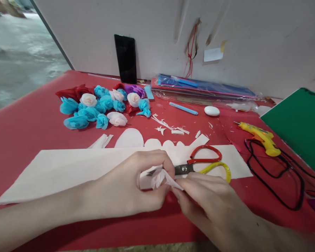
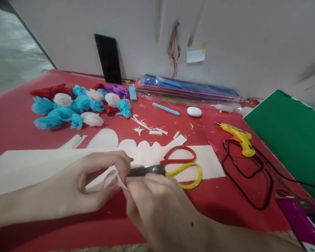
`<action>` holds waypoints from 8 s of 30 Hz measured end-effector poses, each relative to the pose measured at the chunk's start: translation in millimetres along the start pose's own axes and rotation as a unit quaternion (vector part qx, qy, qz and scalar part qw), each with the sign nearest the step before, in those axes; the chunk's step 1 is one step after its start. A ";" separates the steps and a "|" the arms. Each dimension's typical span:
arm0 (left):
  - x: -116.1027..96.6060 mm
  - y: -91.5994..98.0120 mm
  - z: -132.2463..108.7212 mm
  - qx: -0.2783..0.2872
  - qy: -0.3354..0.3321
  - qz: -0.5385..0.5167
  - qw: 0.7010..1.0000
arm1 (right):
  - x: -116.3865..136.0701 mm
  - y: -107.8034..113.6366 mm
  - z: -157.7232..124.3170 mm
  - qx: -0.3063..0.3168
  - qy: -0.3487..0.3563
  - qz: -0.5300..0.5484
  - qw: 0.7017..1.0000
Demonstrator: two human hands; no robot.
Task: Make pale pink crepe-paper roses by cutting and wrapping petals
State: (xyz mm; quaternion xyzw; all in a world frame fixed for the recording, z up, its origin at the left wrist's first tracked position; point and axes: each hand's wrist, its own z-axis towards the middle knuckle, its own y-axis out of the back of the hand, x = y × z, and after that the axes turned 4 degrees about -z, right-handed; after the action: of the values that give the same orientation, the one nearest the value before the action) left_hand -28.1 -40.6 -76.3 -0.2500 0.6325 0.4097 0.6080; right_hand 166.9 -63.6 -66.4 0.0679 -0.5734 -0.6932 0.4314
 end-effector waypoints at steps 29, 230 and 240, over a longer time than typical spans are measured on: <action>7.5 -1.9 -0.4 -0.036 -0.074 0.135 0.987 | -3.4 1.4 1.9 -0.008 0.083 -0.093 0.992; -10.7 13.5 6.1 0.119 0.200 -0.099 0.968 | -21.9 15.0 17.8 0.306 -0.153 0.430 0.836; -10.1 12.9 5.4 0.051 0.141 -0.229 0.962 | -29.1 9.8 12.7 0.106 0.074 0.276 0.953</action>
State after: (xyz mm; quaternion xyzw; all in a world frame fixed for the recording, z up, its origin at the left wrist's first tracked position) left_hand -34.1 -31.0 -63.2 -0.4119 0.6577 0.1872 0.6023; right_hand 182.5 -34.3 -65.5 0.0036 -0.6062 -0.4758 0.6373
